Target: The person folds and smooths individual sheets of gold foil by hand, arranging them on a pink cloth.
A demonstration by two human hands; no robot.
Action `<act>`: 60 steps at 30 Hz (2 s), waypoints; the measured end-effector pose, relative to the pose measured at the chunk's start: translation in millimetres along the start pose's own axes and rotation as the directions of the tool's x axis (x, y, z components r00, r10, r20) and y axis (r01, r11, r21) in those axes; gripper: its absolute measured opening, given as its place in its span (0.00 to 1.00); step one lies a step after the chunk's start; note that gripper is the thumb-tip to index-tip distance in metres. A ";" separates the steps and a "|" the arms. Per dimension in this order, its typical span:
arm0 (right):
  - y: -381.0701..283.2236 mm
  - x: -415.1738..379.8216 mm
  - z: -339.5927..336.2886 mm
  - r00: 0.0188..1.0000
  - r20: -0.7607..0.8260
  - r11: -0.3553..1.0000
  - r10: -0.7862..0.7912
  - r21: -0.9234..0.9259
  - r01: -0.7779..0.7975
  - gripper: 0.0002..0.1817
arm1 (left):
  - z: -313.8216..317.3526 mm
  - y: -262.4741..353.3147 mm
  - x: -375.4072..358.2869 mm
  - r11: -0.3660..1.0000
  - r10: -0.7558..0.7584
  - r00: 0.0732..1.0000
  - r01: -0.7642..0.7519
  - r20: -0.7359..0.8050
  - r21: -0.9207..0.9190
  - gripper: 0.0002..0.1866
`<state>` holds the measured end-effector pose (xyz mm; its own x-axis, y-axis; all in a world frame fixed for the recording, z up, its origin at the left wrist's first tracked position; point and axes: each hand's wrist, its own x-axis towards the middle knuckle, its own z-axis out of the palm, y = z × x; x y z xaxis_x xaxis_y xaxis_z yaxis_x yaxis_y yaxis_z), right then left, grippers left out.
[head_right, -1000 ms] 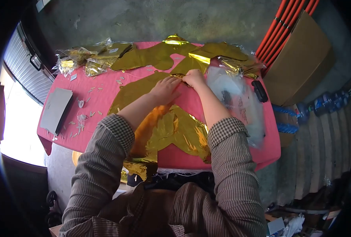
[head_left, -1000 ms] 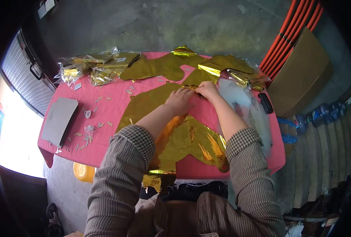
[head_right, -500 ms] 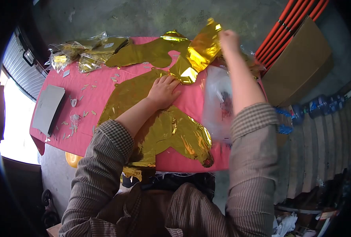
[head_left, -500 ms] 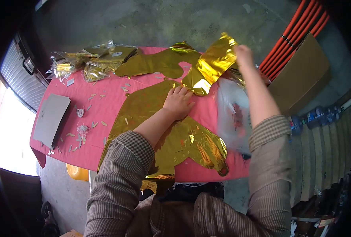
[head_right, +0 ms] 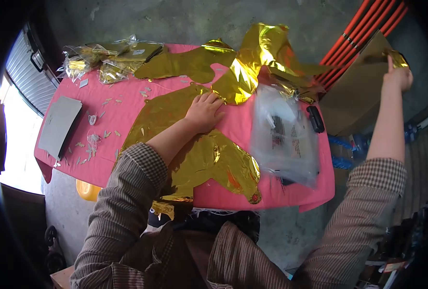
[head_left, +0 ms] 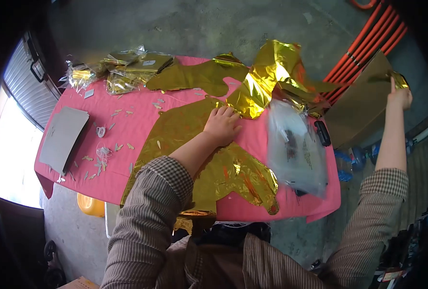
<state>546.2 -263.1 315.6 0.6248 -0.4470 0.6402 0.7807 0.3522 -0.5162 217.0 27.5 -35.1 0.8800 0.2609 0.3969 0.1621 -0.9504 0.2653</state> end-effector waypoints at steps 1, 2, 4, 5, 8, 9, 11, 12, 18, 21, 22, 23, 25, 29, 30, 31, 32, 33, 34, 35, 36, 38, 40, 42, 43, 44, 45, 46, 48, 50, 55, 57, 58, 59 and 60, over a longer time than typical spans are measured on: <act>4.2 26.0 -7.1 1.000 -0.007 0.999 -0.012 0.046 0.012 0.12 | -1.5 -0.4 0.2 1.000 -0.005 1.000 0.005 -0.003 0.007 0.22; -5.5 31.1 -7.3 1.000 -0.018 0.996 -0.025 0.089 0.026 0.11 | -2.0 -0.3 0.6 1.000 -0.013 1.000 0.013 0.015 0.006 0.23; -17.8 30.4 -6.5 0.998 -0.039 0.998 -0.055 0.037 0.056 0.12 | -1.9 1.0 0.8 1.000 -0.013 0.999 0.013 0.033 0.003 0.23; -24.6 29.1 -3.8 0.996 0.013 0.995 -0.085 0.054 0.084 0.12 | -2.1 0.8 0.9 1.000 -0.014 1.000 0.014 0.026 0.004 0.24; -51.6 16.8 11.0 0.981 0.120 0.988 -0.150 0.054 0.144 0.13 | 2.0 -1.0 1.9 1.000 -0.015 1.000 0.015 0.021 -0.001 0.24; -67.5 -0.4 19.8 0.979 0.190 0.994 -0.071 0.095 0.054 0.12 | 3.3 -2.0 3.0 1.000 -0.012 1.000 0.012 0.020 -0.009 0.25; -84.1 -33.1 36.5 0.953 0.302 0.988 0.034 0.134 -0.078 0.10 | 3.6 -0.9 4.7 0.997 0.002 1.000 -0.002 0.010 0.072 0.24; -86.8 -44.7 43.0 0.938 0.341 0.984 0.064 0.137 -0.117 0.10 | 2.9 0.5 5.3 0.989 0.012 1.000 -0.012 0.001 0.148 0.24; -130.5 -127.7 47.3 0.515 0.797 0.931 0.314 -0.152 -0.332 0.18 | -53.9 14.3 15.9 0.984 0.155 0.982 -0.145 -0.107 0.099 0.19; -133.6 -137.7 46.1 0.143 0.959 0.948 0.246 -0.207 -0.243 0.15 | -97.6 29.4 16.7 0.967 0.067 0.970 -0.120 -0.232 -0.223 0.22; -138.3 -151.0 49.3 0.063 0.972 0.960 0.226 -0.211 -0.186 0.13 | -112.6 37.0 18.1 0.853 -0.053 0.958 -0.103 -0.281 -0.512 0.23; -143.4 -162.2 52.2 0.026 0.971 0.964 0.240 -0.235 -0.123 0.12 | -121.0 37.8 21.6 0.815 0.022 0.930 -0.229 -0.367 -0.533 0.28; -155.4 -187.9 60.6 -0.019 0.978 0.977 0.209 -0.208 0.041 0.10 | -151.9 66.8 21.3 0.576 -0.013 0.933 -0.288 -0.361 -0.765 0.30; -167.3 -204.2 68.0 -0.111 0.968 0.972 0.223 -0.213 0.099 0.09 | -211.1 98.1 16.6 0.203 -0.039 0.991 -0.120 -0.131 -0.972 0.20; -163.4 -209.2 68.1 -0.082 0.978 0.979 0.190 -0.182 0.094 0.09 | -213.5 105.2 17.9 0.213 -0.107 0.993 -0.015 -0.039 -0.977 0.16; -161.4 -212.9 66.9 -0.051 0.986 0.984 0.156 -0.151 0.089 0.09 | -210.6 112.6 22.8 0.056 -0.155 0.976 -0.149 -0.156 -0.987 0.11; -162.0 -214.6 64.8 -0.052 0.987 0.985 0.153 -0.148 0.086 0.09 | -209.9 113.6 20.7 0.059 -0.157 0.975 -0.150 -0.157 -0.987 0.11; -162.9 -215.9 62.4 0.021 0.982 0.980 0.187 -0.188 0.064 0.09 | -209.4 114.0 18.2 0.000 -0.186 0.977 -0.109 -0.108 -0.994 0.10; -162.8 -216.9 59.9 0.095 0.971 0.974 0.220 -0.225 0.037 0.09 | -211.3 115.4 15.3 -0.058 -0.211 0.976 -0.070 -0.057 -0.996 0.09; -160.8 -216.5 55.1 0.096 0.971 0.975 0.218 -0.222 0.034 0.09 | -210.4 112.7 13.4 -0.054 -0.212 0.976 -0.070 -0.057 -0.996 0.09; -157.6 -214.9 49.9 0.037 0.962 0.962 0.272 -0.273 0.014 0.08 | -208.0 106.6 12.0 -0.038 -0.186 0.982 -0.031 -0.024 -0.999 0.10; -156.3 -217.0 46.9 -0.028 0.948 0.948 0.318 -0.318 -0.003 0.08 | -210.3 103.4 9.3 -0.018 -0.166 0.986 0.003 0.006 -1.000 0.11; -156.2 -221.5 43.9 0.048 0.937 0.938 0.346 -0.344 -0.052 0.08 | -210.3 103.7 6.2 -0.082 -0.101 0.993 0.059 0.068 -0.995 0.12; -156.4 -223.5 44.0 0.086 0.931 0.934 0.355 -0.350 -0.067 0.07 | -210.9 101.2 3.4 -0.093 -0.071 0.993 0.085 0.092 -0.992 0.13; -156.3 -223.6 44.3 0.094 0.939 0.944 0.330 -0.328 -0.036 0.07 | -213.2 101.2 1.5 -0.081 -0.064 0.993 0.093 0.098 -0.992 0.13; -156.0 -223.7 45.3 0.099 0.947 0.952 0.305 -0.306 -0.006 0.07 | -214.9 101.8 -0.7 -0.069 -0.059 0.993 0.100 0.105 -0.993 0.14; -153.8 -221.3 46.2 0.095 0.947 0.952 0.306 -0.307 -0.009 0.07 | -213.9 105.0 -4.0 -0.164 -0.060 0.996 0.057 0.068 -0.985 0.18; -152.3 -218.4 47.1 0.112 0.958 0.964 0.262 -0.264 0.001 0.07 | -209.3 100.3 -5.8 -0.164 -0.067 0.995 0.061 0.072 -0.985 0.18; -148.3 -215.0 48.2 0.179 0.954 0.970 0.241 -0.245 0.000 0.06 | -194.9 87.5 -10.5 -0.006 0.056 0.998 0.030 0.029 -1.000 0.23; -147.9 -212.3 51.3 0.207 0.968 0.987 0.138 -0.151 0.050 0.06 | -190.6 89.9 -23.0 0.065 0.038 0.998 0.042 0.045 -0.997 0.21; -163.6 -225.8 64.7 0.337 0.939 0.991 0.064 -0.020 -0.130 0.02 | -155.1 59.2 -18.9 0.753 -0.019 0.998 -0.030 -0.067 -0.657 0.12; -132.2 -223.2 81.9 0.206 0.951 0.829 -0.232 0.304 -0.470 0.03 | -160.5 49.8 -9.2 0.877 -0.104 0.948 -0.056 -0.301 -0.478 0.12; -122.5 -224.0 88.1 0.192 0.830 0.459 -0.524 0.465 -0.757 0.03 | -173.8 49.2 -11.2 0.865 -0.111 0.930 -0.084 -0.352 -0.495 0.11; -178.2 -231.1 60.4 0.392 0.917 0.969 -0.067 0.154 -0.194 0.02 | -179.3 44.4 -12.0 0.862 -0.105 0.891 -0.140 -0.443 -0.487 0.10; -191.6 -239.2 52.0 0.391 0.918 0.967 -0.065 0.155 -0.202 0.02 | -183.8 40.3 -13.3 0.860 -0.098 0.843 -0.196 -0.529 -0.472 0.09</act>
<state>247.4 -180.8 291.0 0.1985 0.5572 0.8063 0.6294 0.5582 -0.5407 129.8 16.8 131.8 0.4892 0.4029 0.7735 -0.2440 -0.7883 0.5649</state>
